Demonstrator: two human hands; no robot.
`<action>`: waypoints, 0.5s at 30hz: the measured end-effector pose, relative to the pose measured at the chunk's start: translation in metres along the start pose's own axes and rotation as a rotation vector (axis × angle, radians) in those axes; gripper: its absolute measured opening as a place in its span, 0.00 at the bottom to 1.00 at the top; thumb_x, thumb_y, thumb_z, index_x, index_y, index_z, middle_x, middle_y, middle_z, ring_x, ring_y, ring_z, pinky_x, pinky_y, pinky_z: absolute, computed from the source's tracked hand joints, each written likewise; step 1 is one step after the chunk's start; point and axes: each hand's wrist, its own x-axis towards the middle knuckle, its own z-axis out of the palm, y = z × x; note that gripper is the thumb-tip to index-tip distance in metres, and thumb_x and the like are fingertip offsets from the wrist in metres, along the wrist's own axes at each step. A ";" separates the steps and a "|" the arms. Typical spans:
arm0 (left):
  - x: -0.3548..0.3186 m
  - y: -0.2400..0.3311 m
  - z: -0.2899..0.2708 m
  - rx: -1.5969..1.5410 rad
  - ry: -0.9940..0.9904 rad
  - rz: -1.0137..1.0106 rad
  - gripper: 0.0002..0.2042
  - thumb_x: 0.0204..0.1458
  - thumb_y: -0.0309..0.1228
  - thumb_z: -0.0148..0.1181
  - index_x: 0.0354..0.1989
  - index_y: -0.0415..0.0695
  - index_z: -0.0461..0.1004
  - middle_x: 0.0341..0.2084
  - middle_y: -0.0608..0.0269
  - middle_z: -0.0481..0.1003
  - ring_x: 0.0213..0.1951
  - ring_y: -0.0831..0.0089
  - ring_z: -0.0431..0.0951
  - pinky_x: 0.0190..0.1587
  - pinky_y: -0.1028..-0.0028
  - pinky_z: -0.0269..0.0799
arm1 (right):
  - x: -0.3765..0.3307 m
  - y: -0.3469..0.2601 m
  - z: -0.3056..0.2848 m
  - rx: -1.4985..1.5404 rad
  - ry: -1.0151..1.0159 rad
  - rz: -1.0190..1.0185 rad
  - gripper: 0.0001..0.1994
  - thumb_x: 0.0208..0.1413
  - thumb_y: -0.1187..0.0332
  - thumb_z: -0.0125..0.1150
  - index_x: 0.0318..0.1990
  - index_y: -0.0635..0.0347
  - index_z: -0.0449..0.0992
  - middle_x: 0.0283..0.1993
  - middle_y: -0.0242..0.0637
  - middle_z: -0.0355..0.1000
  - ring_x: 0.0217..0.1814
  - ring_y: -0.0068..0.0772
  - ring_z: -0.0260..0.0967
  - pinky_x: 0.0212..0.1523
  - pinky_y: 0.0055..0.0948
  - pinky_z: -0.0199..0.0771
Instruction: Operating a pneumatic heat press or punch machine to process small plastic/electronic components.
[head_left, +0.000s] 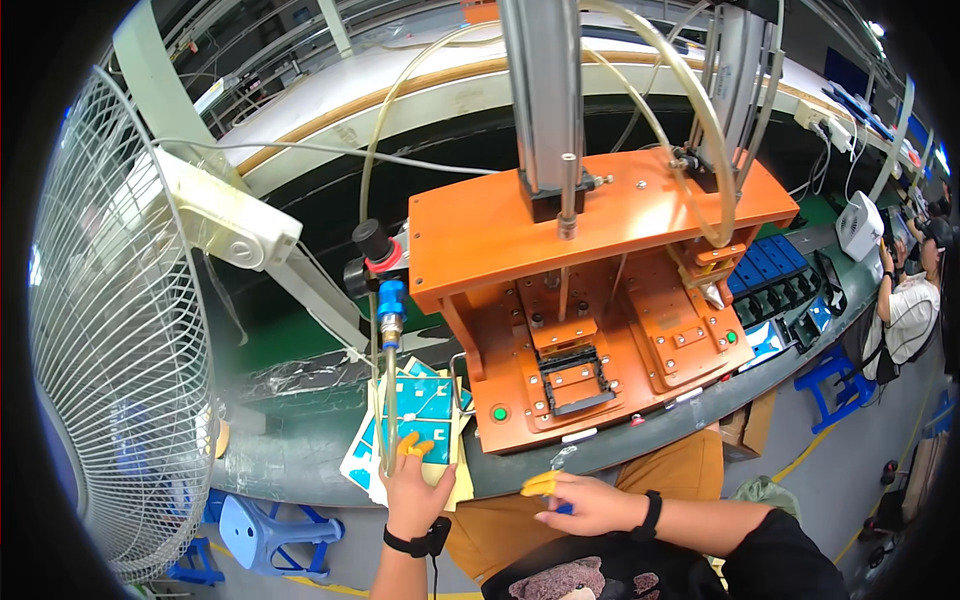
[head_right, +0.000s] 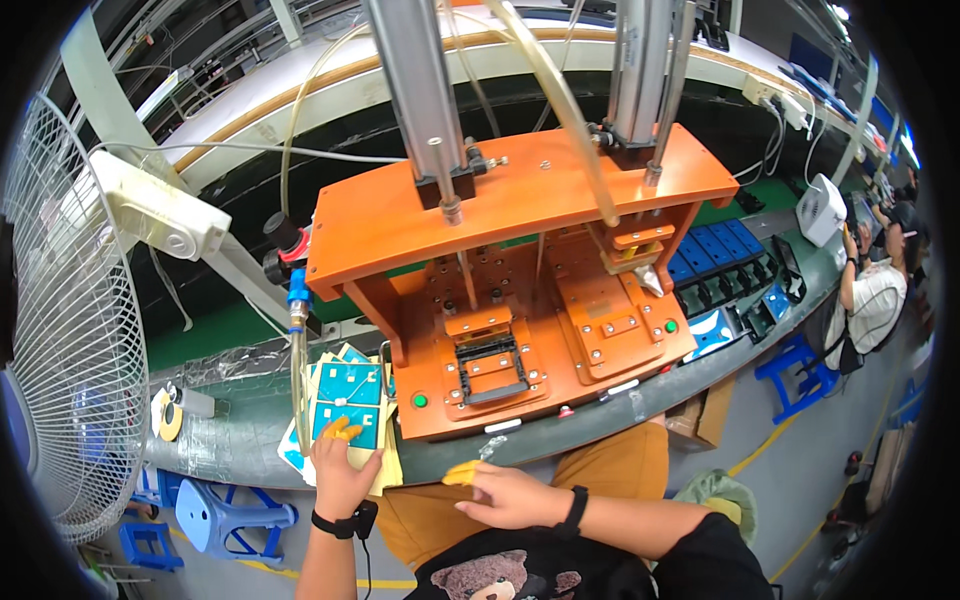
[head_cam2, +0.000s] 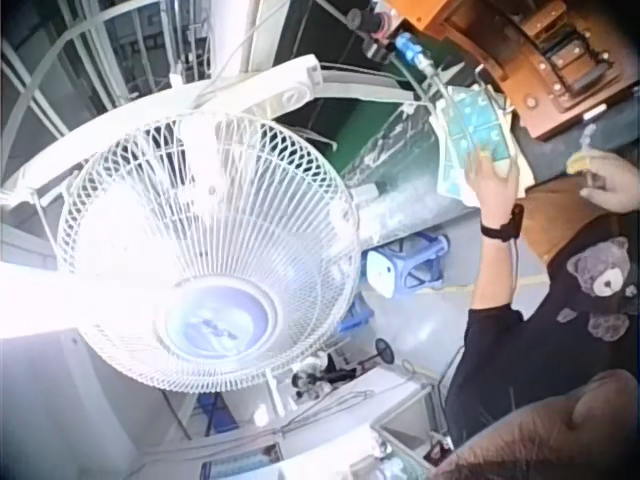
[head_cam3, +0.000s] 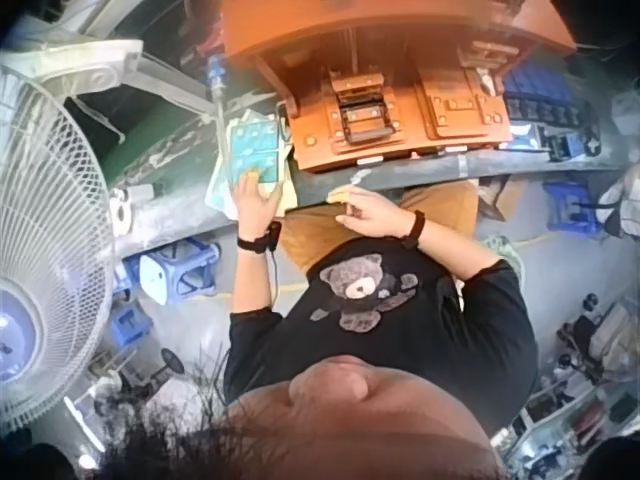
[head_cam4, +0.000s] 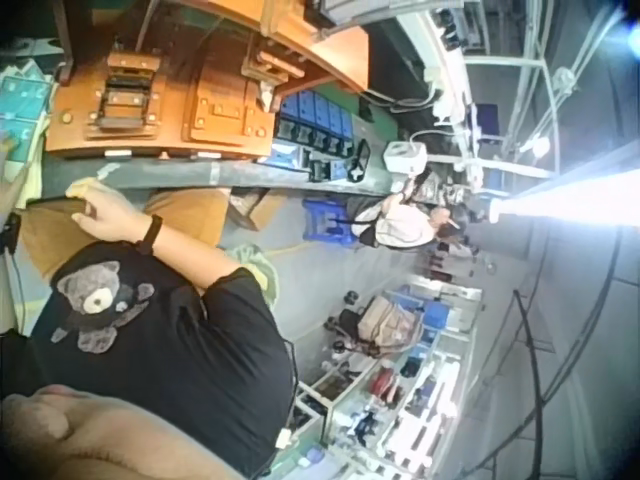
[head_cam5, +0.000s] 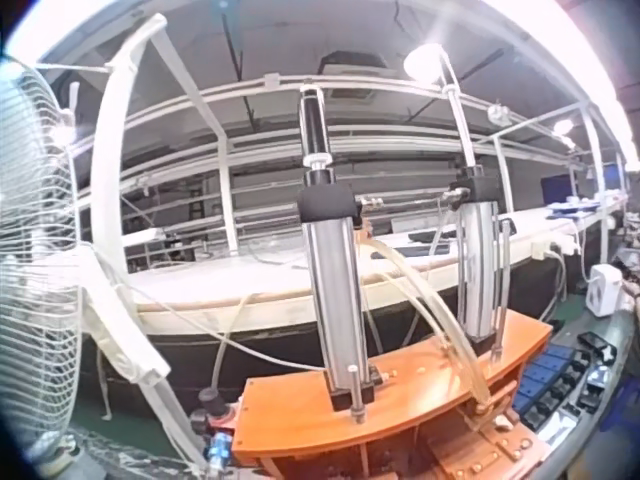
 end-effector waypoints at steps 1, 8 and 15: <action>0.005 0.002 -0.003 0.045 -0.039 -0.014 0.23 0.48 0.37 0.77 0.52 0.42 0.80 0.56 0.50 0.78 0.65 0.43 0.70 0.67 0.48 0.63 | 0.012 -0.003 0.011 0.007 -0.007 -0.002 0.16 0.65 0.59 0.69 0.53 0.60 0.81 0.45 0.46 0.74 0.39 0.54 0.76 0.41 0.43 0.79; 0.016 0.014 -0.007 0.222 -0.118 -0.047 0.29 0.45 0.48 0.79 0.51 0.41 0.80 0.52 0.49 0.79 0.63 0.43 0.72 0.62 0.43 0.66 | 0.078 0.019 0.074 -0.288 -0.207 -0.427 0.21 0.63 0.56 0.63 0.55 0.63 0.73 0.51 0.46 0.71 0.48 0.51 0.75 0.49 0.48 0.73; 0.009 0.012 0.005 0.260 -0.080 -0.054 0.26 0.51 0.50 0.74 0.47 0.40 0.79 0.47 0.53 0.80 0.58 0.52 0.75 0.72 0.36 0.47 | 0.083 0.036 0.082 -0.194 -0.093 -0.498 0.21 0.60 0.58 0.64 0.55 0.62 0.74 0.51 0.45 0.71 0.50 0.49 0.73 0.51 0.46 0.69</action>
